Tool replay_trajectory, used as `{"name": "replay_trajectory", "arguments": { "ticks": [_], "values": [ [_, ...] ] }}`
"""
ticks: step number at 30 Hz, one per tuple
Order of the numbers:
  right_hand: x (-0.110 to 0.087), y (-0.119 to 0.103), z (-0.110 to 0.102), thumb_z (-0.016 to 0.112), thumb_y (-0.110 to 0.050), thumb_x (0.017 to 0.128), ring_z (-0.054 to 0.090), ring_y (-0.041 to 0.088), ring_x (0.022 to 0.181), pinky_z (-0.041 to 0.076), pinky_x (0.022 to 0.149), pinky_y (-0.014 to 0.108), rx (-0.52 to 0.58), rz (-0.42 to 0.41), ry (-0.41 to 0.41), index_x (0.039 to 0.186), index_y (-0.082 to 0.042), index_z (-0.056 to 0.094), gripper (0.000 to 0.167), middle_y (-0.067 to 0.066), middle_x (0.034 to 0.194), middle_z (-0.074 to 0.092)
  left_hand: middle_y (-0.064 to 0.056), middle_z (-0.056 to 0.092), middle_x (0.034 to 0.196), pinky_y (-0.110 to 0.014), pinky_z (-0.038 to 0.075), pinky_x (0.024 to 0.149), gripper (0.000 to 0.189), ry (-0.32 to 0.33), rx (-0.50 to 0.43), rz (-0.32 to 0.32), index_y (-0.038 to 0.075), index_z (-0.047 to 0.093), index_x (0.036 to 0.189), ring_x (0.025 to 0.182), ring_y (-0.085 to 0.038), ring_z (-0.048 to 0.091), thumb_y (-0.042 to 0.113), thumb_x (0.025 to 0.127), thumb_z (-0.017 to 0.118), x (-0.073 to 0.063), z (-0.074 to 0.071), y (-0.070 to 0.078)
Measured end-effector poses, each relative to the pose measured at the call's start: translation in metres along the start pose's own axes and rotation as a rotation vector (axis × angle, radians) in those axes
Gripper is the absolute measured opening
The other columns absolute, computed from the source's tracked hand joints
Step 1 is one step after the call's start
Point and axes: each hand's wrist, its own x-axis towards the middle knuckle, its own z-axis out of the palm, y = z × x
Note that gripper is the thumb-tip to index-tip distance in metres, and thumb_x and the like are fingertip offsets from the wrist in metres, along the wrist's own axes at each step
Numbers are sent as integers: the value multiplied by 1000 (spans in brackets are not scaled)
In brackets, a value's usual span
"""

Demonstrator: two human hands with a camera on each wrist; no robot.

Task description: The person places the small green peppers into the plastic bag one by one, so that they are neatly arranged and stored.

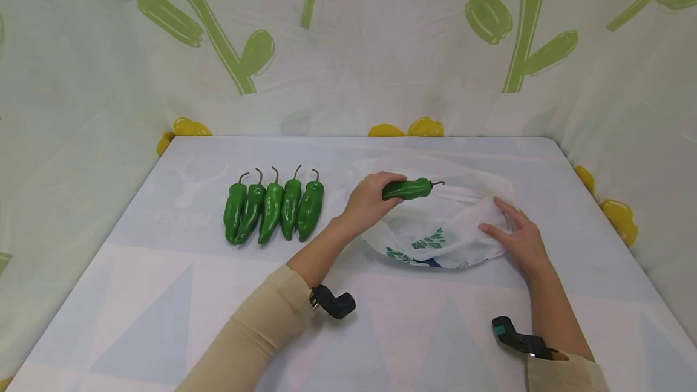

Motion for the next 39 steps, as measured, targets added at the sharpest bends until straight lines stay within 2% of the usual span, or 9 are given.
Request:
{"name": "replay_trajectory", "arguments": {
  "ticks": [5, 8, 12, 17, 21, 25, 31, 39],
  "values": [
    [-1, 0, 0, 65, -40, 88, -3, 46, 141, 3, 106, 69, 4, 4, -1, 149, -10, 24, 80, 23, 156, 6, 2, 63, 123, -23, 46, 82, 39, -29, 74, -14, 17, 60, 127, 105, -15, 59, 19, 89, 66, 15, 5, 9],
    [-1, -1, 0, 66, -40, 87, -3, 46, 141, 3, 106, 69, 13, 6, -4, 149, -11, 25, 80, 22, 156, 6, 3, 62, 124, -23, 46, 85, 39, -52, 107, -52, 18, 59, 127, 107, -14, 59, 19, 89, 66, 26, 11, 10],
    [-1, -1, 0, 66, -40, 87, -3, 46, 141, 3, 106, 69, 16, 8, -6, 149, -12, 25, 80, 22, 156, 6, 6, 64, 120, -22, 42, 81, 36, -73, 122, -156, 20, 61, 125, 103, -12, 59, 17, 89, 66, 39, 22, 11],
    [0, 0, 0, 66, -39, 87, -2, 46, 141, 3, 106, 69, 11, 1, -2, 149, -11, 25, 80, 22, 156, 8, 7, 67, 110, -24, 38, 76, 34, -79, 131, -309, 21, 63, 120, 94, -12, 59, 10, 88, 63, 50, 31, 21],
    [0, 0, 1, 66, -39, 87, -2, 46, 141, 3, 106, 69, 17, -4, 1, 149, -11, 25, 79, 22, 156, 8, 7, 65, 112, -26, 39, 80, 36, -59, 128, -360, 21, 61, 122, 97, -13, 58, 8, 88, 62, 53, 39, 20],
    [-1, 0, 2, 66, -39, 87, -2, 47, 141, 3, 106, 69, 18, 2, -6, 149, -12, 25, 80, 23, 156, 8, 6, 64, 117, -27, 40, 83, 39, -17, 107, -361, 21, 60, 124, 101, -14, 58, 4, 88, 60, 54, 49, 14],
    [-2, -1, 3, 67, -37, 87, -2, 47, 141, 2, 106, 69, 41, -3, -3, 149, -12, 26, 79, 23, 156, 8, 5, 62, 122, -30, 43, 88, 41, -16, 185, -328, 23, 59, 126, 108, -16, 57, 5, 89, 60, 57, 58, 12],
    [0, -1, 0, 67, -38, 87, 0, 46, 141, 4, 107, 67, 4, -16, 6, 149, -11, 25, 80, 22, 156, 10, 3, 57, 129, -33, 43, 93, 45, -26, 153, -283, 23, 54, 132, 115, -19, 54, 7, 90, 56, 55, 54, 14]
  ]
}}
